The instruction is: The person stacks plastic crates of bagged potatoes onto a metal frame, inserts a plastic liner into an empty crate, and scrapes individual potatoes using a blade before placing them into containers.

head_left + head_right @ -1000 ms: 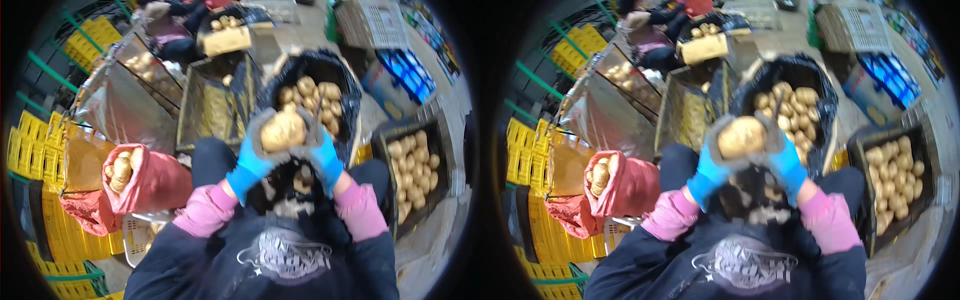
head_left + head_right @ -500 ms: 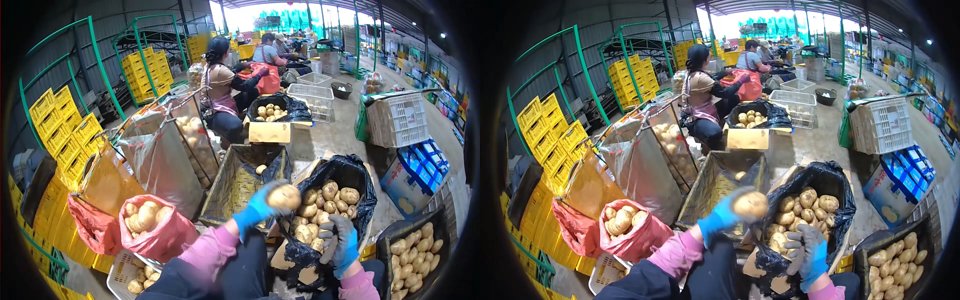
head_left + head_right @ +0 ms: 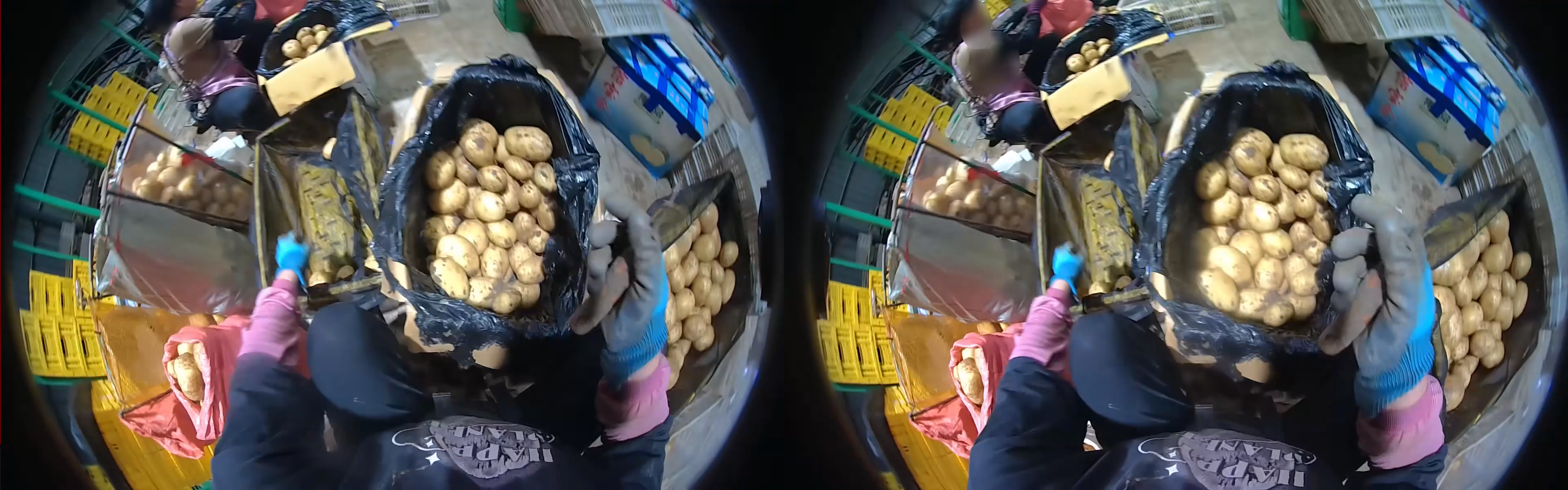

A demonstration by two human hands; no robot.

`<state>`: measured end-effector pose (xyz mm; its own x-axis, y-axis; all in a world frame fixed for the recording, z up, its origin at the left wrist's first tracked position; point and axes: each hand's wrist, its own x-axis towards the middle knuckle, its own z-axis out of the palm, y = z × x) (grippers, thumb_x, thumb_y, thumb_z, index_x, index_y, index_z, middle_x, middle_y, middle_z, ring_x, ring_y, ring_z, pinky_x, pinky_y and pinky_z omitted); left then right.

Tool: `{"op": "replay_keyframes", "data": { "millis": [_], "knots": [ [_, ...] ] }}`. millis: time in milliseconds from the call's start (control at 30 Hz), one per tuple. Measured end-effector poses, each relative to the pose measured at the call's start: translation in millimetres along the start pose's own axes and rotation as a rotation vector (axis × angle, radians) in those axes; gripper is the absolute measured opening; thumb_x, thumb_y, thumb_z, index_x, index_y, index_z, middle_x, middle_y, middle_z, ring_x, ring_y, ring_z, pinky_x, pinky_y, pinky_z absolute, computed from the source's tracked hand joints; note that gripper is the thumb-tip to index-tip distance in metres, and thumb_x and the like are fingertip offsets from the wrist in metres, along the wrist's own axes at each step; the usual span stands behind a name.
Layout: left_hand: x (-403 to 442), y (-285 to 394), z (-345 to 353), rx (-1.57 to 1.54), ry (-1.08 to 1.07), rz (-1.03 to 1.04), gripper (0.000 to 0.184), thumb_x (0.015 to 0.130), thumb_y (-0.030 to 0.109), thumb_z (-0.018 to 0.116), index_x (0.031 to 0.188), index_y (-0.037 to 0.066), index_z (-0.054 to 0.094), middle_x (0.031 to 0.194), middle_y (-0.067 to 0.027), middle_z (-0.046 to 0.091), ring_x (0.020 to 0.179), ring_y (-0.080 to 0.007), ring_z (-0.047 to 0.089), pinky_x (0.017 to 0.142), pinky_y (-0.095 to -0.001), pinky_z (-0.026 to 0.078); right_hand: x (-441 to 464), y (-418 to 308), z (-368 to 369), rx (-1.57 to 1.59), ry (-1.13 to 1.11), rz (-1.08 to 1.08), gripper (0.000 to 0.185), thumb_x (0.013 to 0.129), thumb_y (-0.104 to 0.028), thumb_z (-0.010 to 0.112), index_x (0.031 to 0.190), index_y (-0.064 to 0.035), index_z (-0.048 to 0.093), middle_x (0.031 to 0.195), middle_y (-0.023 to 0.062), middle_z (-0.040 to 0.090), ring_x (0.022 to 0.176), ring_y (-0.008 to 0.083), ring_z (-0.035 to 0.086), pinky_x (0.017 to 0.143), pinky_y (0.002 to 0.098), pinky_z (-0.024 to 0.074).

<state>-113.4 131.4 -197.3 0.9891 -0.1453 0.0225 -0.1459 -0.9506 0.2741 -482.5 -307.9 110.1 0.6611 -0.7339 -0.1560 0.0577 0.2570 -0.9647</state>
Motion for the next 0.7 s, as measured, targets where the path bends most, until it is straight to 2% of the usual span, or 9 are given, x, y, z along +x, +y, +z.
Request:
{"op": "replay_keyframes", "data": {
  "millis": [33,67,100,267,367,500,600,667,700],
  "knots": [
    [10.3,35.4,-19.9,-0.072,0.305,0.246,0.029,0.074,0.028,0.078,0.084,0.003,0.067,0.096,-0.0234,0.065,0.088,-0.0416,0.062,0.08,-0.0436,0.051,-2.5,6.2,-10.9,-0.169,-0.077,-0.156,0.041,0.104,-0.03,0.04,0.132,-0.0014,0.046,0.091,0.0002,0.058,0.059,0.0023,0.046,0.047,0.0155,0.0388],
    [14.7,99.6,-62.6,-0.172,0.271,0.418,0.023,0.082,0.022,0.073,0.077,0.0,0.064,0.099,-0.0211,0.064,0.089,-0.0397,0.06,0.08,-0.0405,0.05,-2.3,7.3,-15.9,-0.167,-0.064,-0.14,0.041,0.104,-0.03,0.04,0.132,-0.0014,0.046,0.091,0.0002,0.058,0.059,0.0023,0.046,0.047,0.0155,0.0388],
    [1.5,176.4,-99.1,-0.27,0.445,0.709,0.01,0.086,0.007,0.068,0.085,-0.002,0.065,0.096,-0.0156,0.065,0.09,-0.0296,0.063,0.082,-0.0362,0.049,-3.4,4.2,-17.6,-0.017,-0.063,-0.104,0.044,0.104,-0.032,0.037,0.135,-0.0013,0.042,0.09,0.0012,0.059,0.057,0.0031,0.046,0.045,0.0159,0.0392],
    [-8.4,392.0,-88.3,-0.237,0.102,1.409,0.028,0.073,0.008,0.072,0.099,0.004,0.064,0.112,-0.0168,0.062,0.102,-0.0384,0.06,0.086,-0.0431,0.05,6.2,-3.6,-13.3,0.286,0.015,-0.003,0.059,0.104,-0.046,0.026,0.139,0.0014,0.035,0.087,0.0075,0.063,0.053,0.0089,0.049,0.041,0.0212,0.043],
    [8.5,444.4,4.5,0.245,-0.098,1.243,0.07,0.068,0.012,0.075,0.134,0.017,0.052,0.147,-0.0151,0.039,0.134,-0.0365,0.038,0.106,-0.0487,0.037,4.8,-2.1,-19.5,0.252,0.019,0.116,0.067,0.101,-0.055,0.035,0.133,0.0034,0.04,0.08,0.007,0.06,0.055,0.0111,0.052,0.045,0.0224,0.0446],
    [28.4,477.5,57.7,0.564,-0.359,1.023,0.073,0.069,0.02,0.079,0.136,0.022,0.052,0.149,-0.0198,0.036,0.13,-0.0394,0.044,0.103,-0.047,0.043,9.8,10.8,-29.8,0.203,0.014,0.089,0.06,0.101,-0.052,0.04,0.124,0.0022,0.049,0.081,0.0058,0.06,0.063,0.0126,0.057,0.049,0.0254,0.0468],
    [21.5,465.4,39.2,-0.046,-0.484,0.691,0.071,0.076,0.028,0.08,0.137,0.012,0.049,0.134,-0.0242,0.05,0.118,-0.036,0.056,0.097,-0.0388,0.049,7.2,7.4,-39.1,0.228,-0.008,0.127,0.047,0.102,-0.041,0.047,0.119,0.0017,0.053,0.089,0.0068,0.064,0.076,0.0139,0.061,0.06,0.0244,0.0498],
    [-5.2,451.4,-6.5,-0.955,-0.976,0.424,0.062,0.084,0.031,0.074,0.133,0.002,0.048,0.117,-0.0105,0.061,0.102,-0.02,0.063,0.087,-0.0349,0.055,8.9,17.4,-40.8,0.487,-0.059,0.085,0.039,0.1,-0.033,0.049,0.121,-0.0003,0.05,0.102,0.0089,0.06,0.082,0.0155,0.06,0.07,0.0269,0.0502],
    [-38.4,450.4,-50.9,-1.216,-1.047,0.282,0.055,0.09,0.033,0.066,0.133,0.004,0.048,0.114,-0.012,0.063,0.104,-0.0212,0.063,0.086,-0.0372,0.056,11.5,19.3,-47.4,0.354,-0.143,0.115,0.039,0.1,-0.03,0.05,0.124,0.0004,0.049,0.107,0.0081,0.059,0.08,0.0132,0.058,0.067,0.0257,0.0489]
  ]
}}
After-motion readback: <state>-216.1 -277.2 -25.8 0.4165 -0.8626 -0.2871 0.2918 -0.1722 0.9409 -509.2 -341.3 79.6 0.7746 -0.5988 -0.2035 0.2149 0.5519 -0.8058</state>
